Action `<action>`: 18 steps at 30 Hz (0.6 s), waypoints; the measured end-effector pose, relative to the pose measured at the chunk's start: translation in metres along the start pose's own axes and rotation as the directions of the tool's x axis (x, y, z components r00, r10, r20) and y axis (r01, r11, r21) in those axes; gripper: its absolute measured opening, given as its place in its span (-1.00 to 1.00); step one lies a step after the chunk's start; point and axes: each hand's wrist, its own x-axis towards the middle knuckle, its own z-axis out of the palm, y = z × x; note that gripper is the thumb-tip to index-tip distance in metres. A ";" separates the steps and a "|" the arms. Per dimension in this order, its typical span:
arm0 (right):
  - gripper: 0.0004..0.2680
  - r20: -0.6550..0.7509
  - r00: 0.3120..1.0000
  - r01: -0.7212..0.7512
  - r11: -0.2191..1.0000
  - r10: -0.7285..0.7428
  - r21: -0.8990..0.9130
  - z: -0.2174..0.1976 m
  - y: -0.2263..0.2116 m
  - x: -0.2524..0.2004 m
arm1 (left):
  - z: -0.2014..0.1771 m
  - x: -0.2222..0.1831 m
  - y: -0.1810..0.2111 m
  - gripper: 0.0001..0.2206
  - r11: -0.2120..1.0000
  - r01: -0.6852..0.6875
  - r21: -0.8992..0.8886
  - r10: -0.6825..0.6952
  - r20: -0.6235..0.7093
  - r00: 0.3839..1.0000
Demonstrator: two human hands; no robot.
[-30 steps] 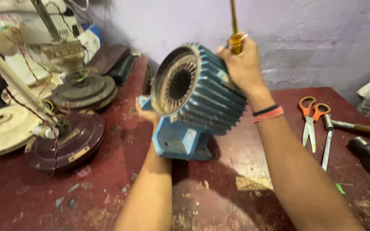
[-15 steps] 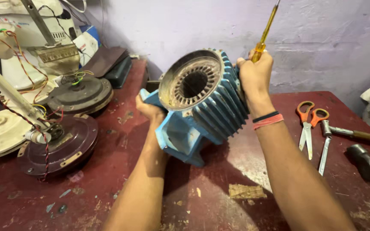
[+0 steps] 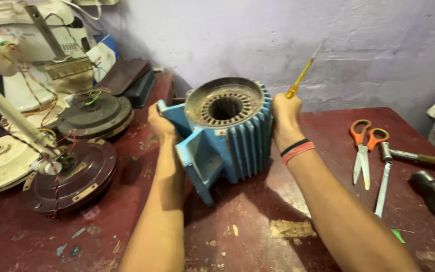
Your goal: The person uses a screwdriver to scrape and clean the interior slots of a blue electric motor stator. They rotate the motor to access different sections and continue scraping debris from the inner surface throughout the clip.
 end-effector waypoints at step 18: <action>-0.77 0.072 0.974 -0.222 0.970 0.216 0.098 -0.023 0.031 0.017 | 0.016 -0.030 0.050 -0.57 0.955 0.248 -0.162 -0.234 0.104 0.967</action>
